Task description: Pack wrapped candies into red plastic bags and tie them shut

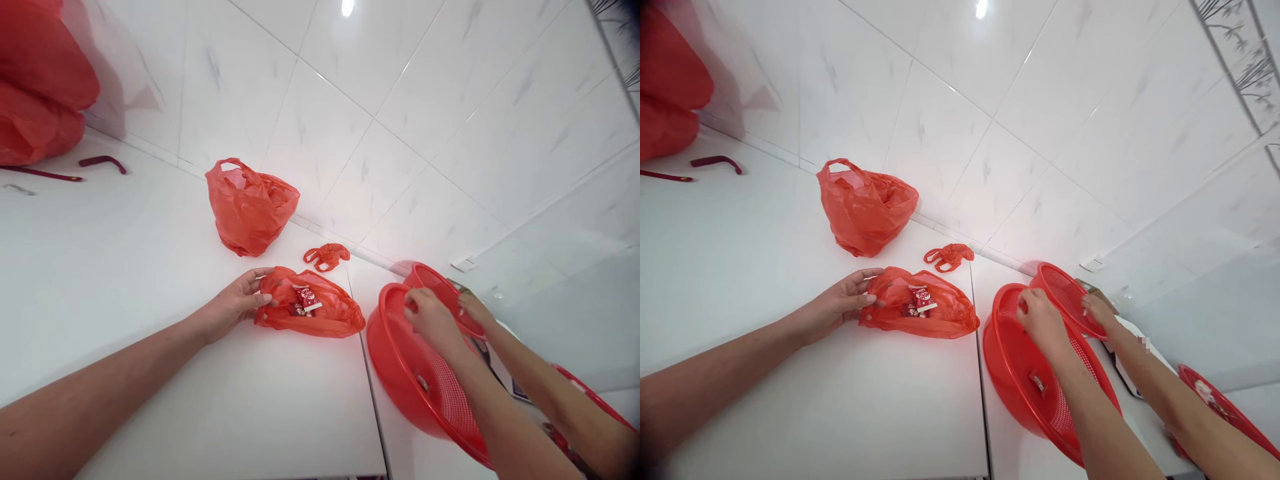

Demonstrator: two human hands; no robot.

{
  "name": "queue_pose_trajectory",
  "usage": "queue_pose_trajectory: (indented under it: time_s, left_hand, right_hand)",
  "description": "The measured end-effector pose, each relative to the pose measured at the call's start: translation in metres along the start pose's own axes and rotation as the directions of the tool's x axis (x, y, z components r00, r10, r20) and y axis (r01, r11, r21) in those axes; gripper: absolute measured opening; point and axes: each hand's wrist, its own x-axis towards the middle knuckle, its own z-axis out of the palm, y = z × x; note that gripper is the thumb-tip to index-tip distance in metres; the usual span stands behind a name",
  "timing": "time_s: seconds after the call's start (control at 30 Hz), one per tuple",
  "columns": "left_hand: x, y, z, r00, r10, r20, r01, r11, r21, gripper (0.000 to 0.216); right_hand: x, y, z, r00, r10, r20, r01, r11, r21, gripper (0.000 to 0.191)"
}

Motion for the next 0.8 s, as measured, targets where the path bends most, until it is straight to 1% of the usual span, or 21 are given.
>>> queue_pose_trajectory:
  time_s: [0.07, 0.1, 0.13, 0.2, 0.3, 0.37, 0.4, 0.43, 0.47, 0.5, 0.53, 0.57, 0.6, 0.63, 0.67, 0.7, 0.73, 0.77, 0.8]
  left_hand:
    - [-0.001, 0.002, 0.002, 1.000, 0.007, 0.009, -0.007, 1.000, -0.012, 0.062]
    - [-0.002, 0.003, 0.002, 1.000, 0.006, 0.014, -0.006, 1.000, -0.015, 0.062]
    - [-0.002, 0.004, 0.003, 1.000, 0.004, 0.019, -0.004, 1.000, -0.018, 0.061]
    - [-0.004, 0.006, 0.004, 1.000, 0.007, 0.023, -0.006, 1.000, -0.024, 0.061]
    - [-0.005, 0.005, 0.004, 0.999, 0.035, 0.037, -0.033, 0.998, -0.049, 0.059]
    - [-0.005, 0.004, 0.003, 0.998, 0.058, 0.038, -0.056, 0.997, -0.058, 0.058]
    - [-0.005, 0.004, 0.003, 0.997, 0.063, 0.035, -0.061, 0.997, -0.054, 0.059]
    - [-0.005, 0.003, 0.002, 0.998, 0.062, 0.029, -0.061, 0.997, -0.046, 0.060]
    - [-0.005, 0.003, 0.001, 0.998, 0.057, 0.025, -0.056, 0.998, -0.033, 0.061]
    - [-0.005, 0.003, 0.001, 0.999, 0.050, 0.022, -0.049, 0.999, -0.023, 0.062]
    - [-0.005, 0.004, 0.000, 0.999, 0.043, 0.021, -0.043, 0.999, -0.018, 0.062]
    - [-0.005, 0.004, 0.000, 0.999, 0.040, 0.021, -0.039, 0.999, -0.017, 0.062]
    - [-0.005, 0.004, 0.000, 0.999, 0.040, 0.018, -0.039, 0.999, -0.020, 0.062]
    - [-0.005, 0.004, 0.000, 0.999, 0.041, 0.016, -0.041, 0.999, -0.025, 0.062]
    - [-0.004, 0.004, 0.000, 0.999, 0.042, 0.016, -0.041, 0.999, -0.028, 0.062]
    - [-0.004, 0.003, 0.000, 0.999, 0.042, 0.014, -0.042, 0.999, -0.028, 0.061]
    - [-0.004, 0.002, 0.000, 0.999, 0.042, 0.012, -0.042, 0.999, -0.024, 0.061]
    - [-0.003, 0.001, 0.000, 0.999, 0.043, 0.009, -0.043, 0.999, -0.016, 0.061]
    - [-0.002, 0.000, 0.001, 0.999, 0.043, 0.007, -0.043, 0.999, -0.007, 0.062]
  right_hand:
    - [-0.006, -0.032, 0.008, 0.986, -0.138, -0.091, 0.133, 0.990, -0.053, 0.009]
    - [-0.008, -0.049, 0.009, 0.966, -0.227, -0.126, 0.218, 0.973, -0.078, 0.008]
    - [-0.009, -0.066, 0.011, 0.934, -0.326, -0.146, 0.314, 0.944, -0.100, 0.008]
    - [-0.007, -0.098, 0.016, 0.867, -0.489, -0.102, 0.480, 0.872, -0.100, 0.013]
    - [-0.001, -0.135, 0.037, 0.729, -0.685, 0.014, 0.682, 0.724, -0.102, 0.023]
    - [0.003, -0.149, 0.052, 0.639, -0.763, 0.101, 0.769, 0.637, -0.058, 0.026]
    - [0.004, -0.152, 0.057, 0.609, -0.781, 0.136, 0.790, 0.612, -0.023, 0.028]
    - [0.004, -0.151, 0.059, 0.601, -0.783, 0.158, 0.792, 0.610, 0.010, 0.031]
    - [0.004, -0.147, 0.058, 0.630, -0.760, 0.160, 0.766, 0.642, 0.031, 0.034]
    - [0.004, -0.140, 0.054, 0.691, -0.709, 0.140, 0.712, 0.701, 0.036, 0.033]
    - [0.003, -0.129, 0.048, 0.762, -0.639, 0.106, 0.640, 0.768, 0.030, 0.031]
    - [0.003, -0.115, 0.041, 0.840, -0.539, 0.065, 0.539, 0.842, 0.015, 0.026]
    - [0.003, -0.098, 0.034, 0.892, -0.450, 0.033, 0.451, 0.893, -0.007, 0.025]
    - [0.002, -0.079, 0.029, 0.927, -0.374, 0.024, 0.374, 0.927, -0.030, 0.027]
    - [0.002, -0.059, 0.025, 0.967, -0.250, 0.041, 0.252, 0.965, -0.070, 0.026]
    - [0.000, -0.038, 0.024, 0.984, -0.129, 0.124, 0.144, 0.983, -0.113, 0.023]
    - [-0.003, -0.018, 0.024, 0.981, 0.022, 0.192, 0.010, 0.987, -0.162, 0.020]
    - [-0.008, 0.001, 0.027, 0.956, 0.146, 0.256, -0.098, 0.977, -0.190, 0.018]
    - [-0.016, 0.017, 0.031, 0.932, 0.217, 0.290, -0.162, 0.966, -0.203, 0.017]
